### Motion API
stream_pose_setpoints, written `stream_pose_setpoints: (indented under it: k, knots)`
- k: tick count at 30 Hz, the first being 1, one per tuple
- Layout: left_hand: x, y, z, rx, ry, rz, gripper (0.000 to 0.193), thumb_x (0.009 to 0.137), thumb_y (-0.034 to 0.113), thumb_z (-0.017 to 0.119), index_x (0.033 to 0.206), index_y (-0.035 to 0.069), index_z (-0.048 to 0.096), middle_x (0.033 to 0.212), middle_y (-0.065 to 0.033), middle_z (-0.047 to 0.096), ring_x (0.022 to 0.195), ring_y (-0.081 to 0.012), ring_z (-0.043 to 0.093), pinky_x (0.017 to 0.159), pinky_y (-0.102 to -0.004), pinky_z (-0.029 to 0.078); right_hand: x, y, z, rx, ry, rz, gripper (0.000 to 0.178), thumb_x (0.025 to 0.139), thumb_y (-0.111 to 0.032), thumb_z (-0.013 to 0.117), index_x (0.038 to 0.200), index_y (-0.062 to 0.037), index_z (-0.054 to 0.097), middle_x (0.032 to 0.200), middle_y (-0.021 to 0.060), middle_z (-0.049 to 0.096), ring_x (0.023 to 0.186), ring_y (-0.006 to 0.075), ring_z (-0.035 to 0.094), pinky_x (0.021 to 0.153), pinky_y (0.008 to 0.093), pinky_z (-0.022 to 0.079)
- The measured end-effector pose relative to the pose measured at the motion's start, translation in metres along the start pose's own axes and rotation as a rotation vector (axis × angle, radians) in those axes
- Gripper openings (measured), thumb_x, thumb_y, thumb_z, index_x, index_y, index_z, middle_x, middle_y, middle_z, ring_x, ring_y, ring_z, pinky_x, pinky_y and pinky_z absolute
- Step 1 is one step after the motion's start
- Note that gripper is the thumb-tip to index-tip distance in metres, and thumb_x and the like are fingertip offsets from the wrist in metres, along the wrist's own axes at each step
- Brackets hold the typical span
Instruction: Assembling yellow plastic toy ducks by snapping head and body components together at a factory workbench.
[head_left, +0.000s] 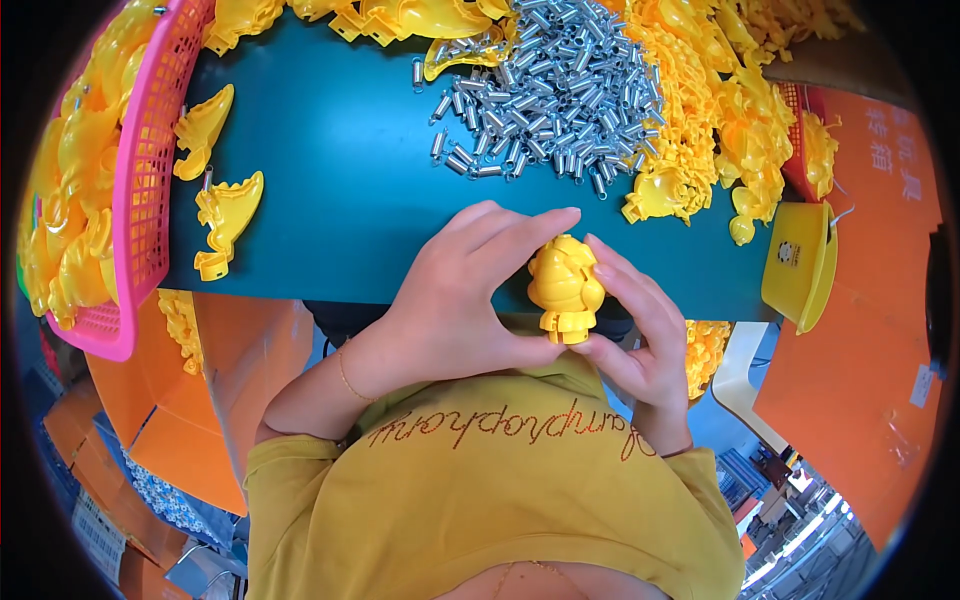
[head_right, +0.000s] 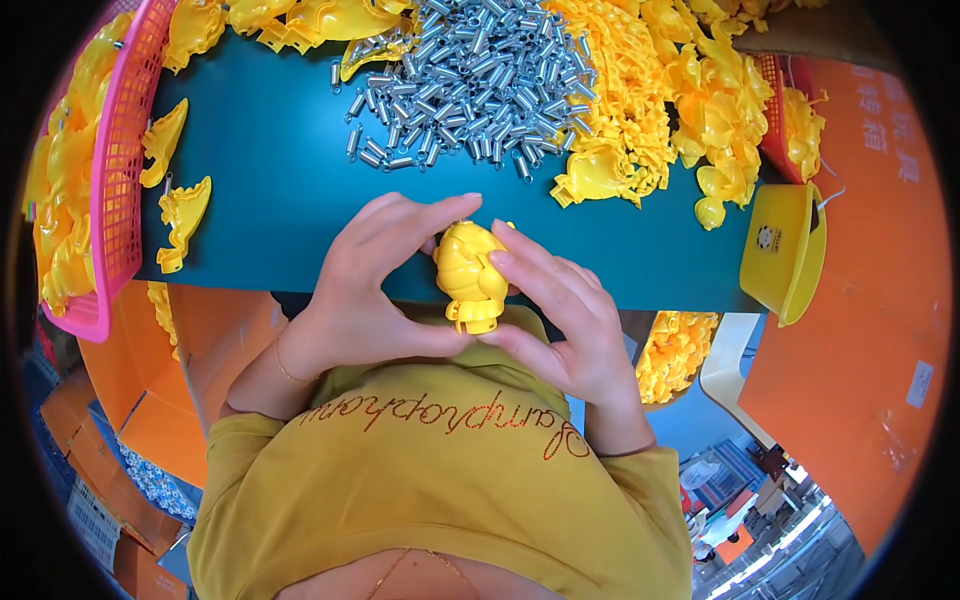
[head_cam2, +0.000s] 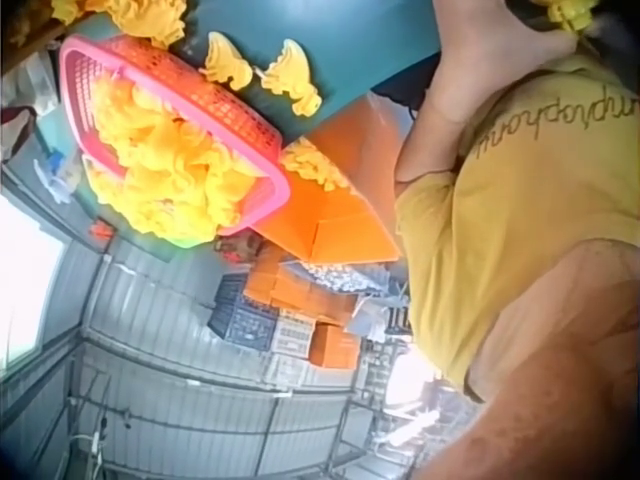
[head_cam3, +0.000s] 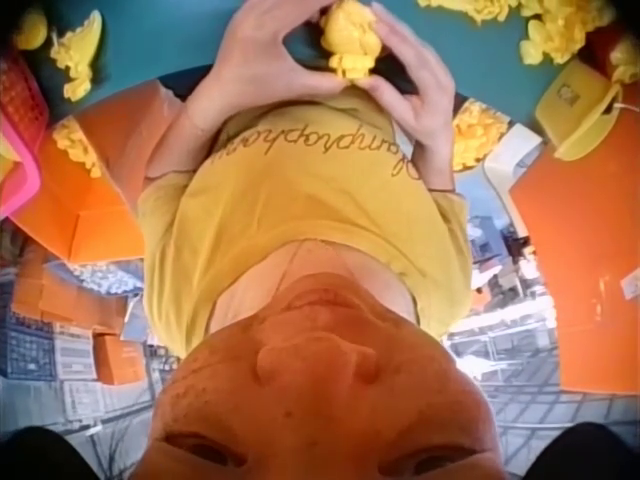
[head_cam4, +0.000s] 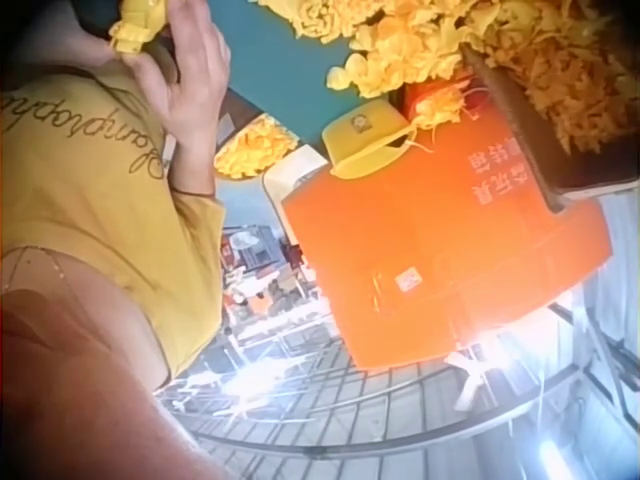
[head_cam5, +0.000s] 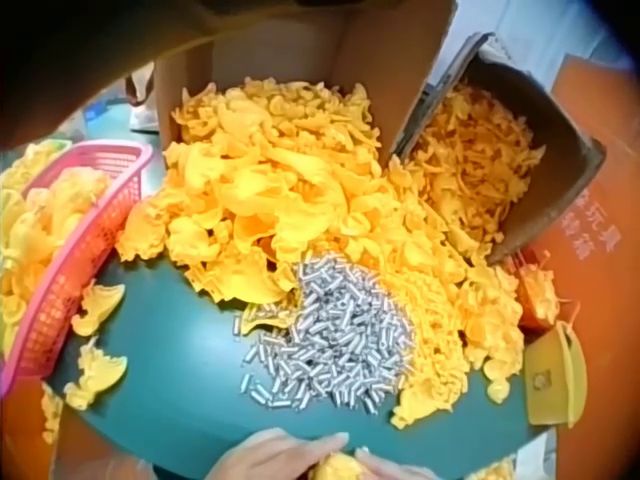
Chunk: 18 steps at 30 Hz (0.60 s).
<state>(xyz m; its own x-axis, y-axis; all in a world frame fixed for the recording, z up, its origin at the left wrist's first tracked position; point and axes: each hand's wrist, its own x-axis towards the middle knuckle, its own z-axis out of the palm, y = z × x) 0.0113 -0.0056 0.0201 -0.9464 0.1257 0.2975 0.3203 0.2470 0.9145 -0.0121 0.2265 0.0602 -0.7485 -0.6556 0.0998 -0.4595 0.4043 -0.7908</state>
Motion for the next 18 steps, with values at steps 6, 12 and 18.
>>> stream_pose_setpoints:
  k: [6,12,18]
  knots:
    - [-0.001,-0.002,-0.001,0.0,0.003,-0.005,0.084,0.056,0.019,0.09,0.136,0.011,0.064,0.095,-0.0039,0.063,0.083,-0.0209,0.06,0.08,-0.034,0.049,0.005,0.001,-0.002,-0.064,-0.021,-0.053,0.07,0.078,-0.02,0.086,0.14,-0.0031,0.059,0.143,0.0218,0.06,0.109,0.0321,0.066,0.094,0.0403,0.05]
    - [0.0,-0.001,-0.001,0.001,0.01,-0.02,0.082,0.057,0.022,0.091,0.134,0.011,0.065,0.092,-0.0033,0.064,0.082,-0.0205,0.061,0.079,-0.0339,0.05,0.002,-0.01,0.008,-0.024,0.027,0.036,0.076,0.073,-0.018,0.089,0.141,-0.0035,0.058,0.141,0.0199,0.06,0.113,0.0344,0.064,0.098,0.0425,0.049]
    - [-0.001,0.003,0.005,0.071,0.025,-0.028,0.081,0.055,0.03,0.096,0.126,0.008,0.065,0.097,-0.008,0.065,0.088,-0.0288,0.063,0.08,-0.039,0.052,0.002,-0.003,0.029,-0.316,0.316,-0.056,0.072,0.072,-0.016,0.092,0.135,-0.0006,0.062,0.136,0.0207,0.062,0.116,0.0289,0.065,0.091,0.0388,0.056]
